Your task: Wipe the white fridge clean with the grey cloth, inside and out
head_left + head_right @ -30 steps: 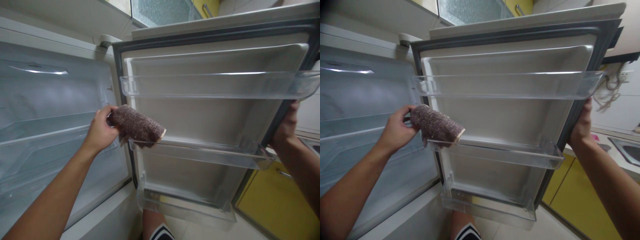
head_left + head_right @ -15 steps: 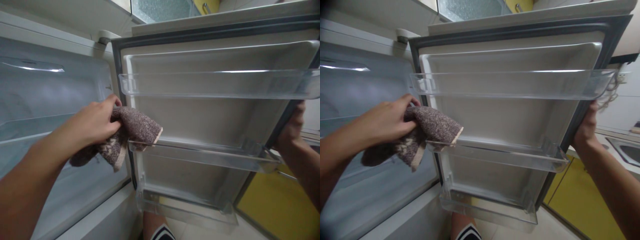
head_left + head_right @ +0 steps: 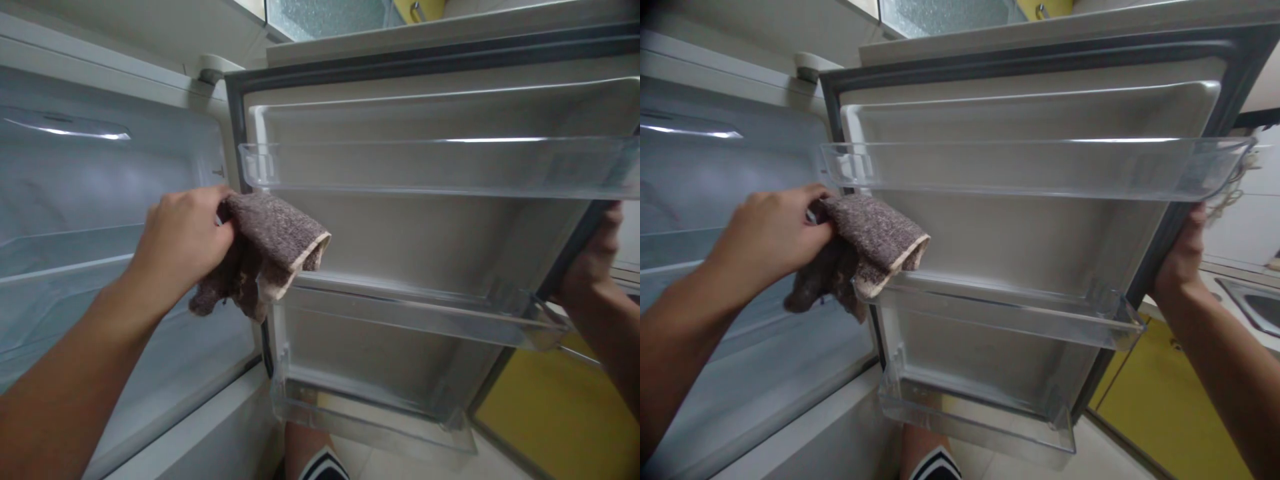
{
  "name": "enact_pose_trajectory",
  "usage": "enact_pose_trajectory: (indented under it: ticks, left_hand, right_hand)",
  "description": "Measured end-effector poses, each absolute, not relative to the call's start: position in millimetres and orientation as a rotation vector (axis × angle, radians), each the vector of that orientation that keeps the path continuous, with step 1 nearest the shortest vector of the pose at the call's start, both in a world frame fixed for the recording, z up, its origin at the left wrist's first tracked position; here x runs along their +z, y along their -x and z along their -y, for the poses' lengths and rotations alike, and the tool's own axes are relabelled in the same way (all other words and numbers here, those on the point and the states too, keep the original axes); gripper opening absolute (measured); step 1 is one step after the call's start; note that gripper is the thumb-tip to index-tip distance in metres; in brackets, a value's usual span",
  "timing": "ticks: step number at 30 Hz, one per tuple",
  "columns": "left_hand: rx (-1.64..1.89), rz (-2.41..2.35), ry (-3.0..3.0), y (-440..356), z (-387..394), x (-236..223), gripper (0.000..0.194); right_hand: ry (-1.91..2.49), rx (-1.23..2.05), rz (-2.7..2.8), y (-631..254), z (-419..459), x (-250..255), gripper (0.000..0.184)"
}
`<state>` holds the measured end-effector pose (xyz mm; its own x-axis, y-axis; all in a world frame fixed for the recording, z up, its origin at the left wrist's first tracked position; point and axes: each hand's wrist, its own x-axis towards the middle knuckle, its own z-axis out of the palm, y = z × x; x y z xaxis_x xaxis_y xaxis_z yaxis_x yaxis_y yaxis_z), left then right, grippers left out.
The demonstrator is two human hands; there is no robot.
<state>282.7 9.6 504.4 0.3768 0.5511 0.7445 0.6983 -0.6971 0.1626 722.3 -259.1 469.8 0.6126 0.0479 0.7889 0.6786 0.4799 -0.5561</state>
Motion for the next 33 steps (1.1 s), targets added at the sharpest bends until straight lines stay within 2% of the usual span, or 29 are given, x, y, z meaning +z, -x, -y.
enact_pose_trajectory:
  ticks: [3,5,6,9,12,15,18,21,26,33]
  left_hand:
    - [-1.352,1.015,2.44,-274.7,-7.2,496.6,0.055]
    - [-1.569,0.902,2.505,-273.0,-9.4,487.5,0.065]
    - [-1.695,0.881,2.541,-273.4,-11.4,482.5,0.063]
    - [-2.013,0.881,2.636,-278.2,-18.8,470.4,0.043]
    - [-2.14,0.838,2.512,-285.3,-25.8,466.8,0.031]
    - [-2.093,0.864,2.454,-294.8,-27.1,467.4,0.033]
    - [-2.036,0.82,2.466,-307.7,-20.5,465.1,0.046]
    - [-2.134,0.938,2.282,-320.7,-12.0,460.8,0.056]
    - [-1.83,1.208,2.302,-326.1,-4.8,463.1,0.034]
    - [-1.426,1.351,2.387,-330.4,4.2,475.9,0.07]
  right_hand:
    - [1.037,-0.456,0.845,-720.7,259.4,470.4,0.09]
    - [1.045,-0.454,0.837,-722.0,259.8,470.8,0.091]
    - [1.041,-0.453,0.828,-723.5,260.0,470.8,0.092]
    - [1.028,-0.432,0.798,-729.2,260.7,470.3,0.094]
    - [1.025,-0.385,0.782,-733.5,261.0,469.5,0.097]
    - [1.011,-0.363,0.777,-733.4,260.8,468.8,0.099]
    - [1.009,-0.352,0.769,-730.3,260.5,468.2,0.1]
    - [1.012,-0.354,0.776,-727.6,260.4,468.0,0.1]
    - [1.013,-0.39,0.794,-724.2,260.2,469.5,0.097]
    - [1.045,-0.421,0.825,-718.6,259.4,470.8,0.093]
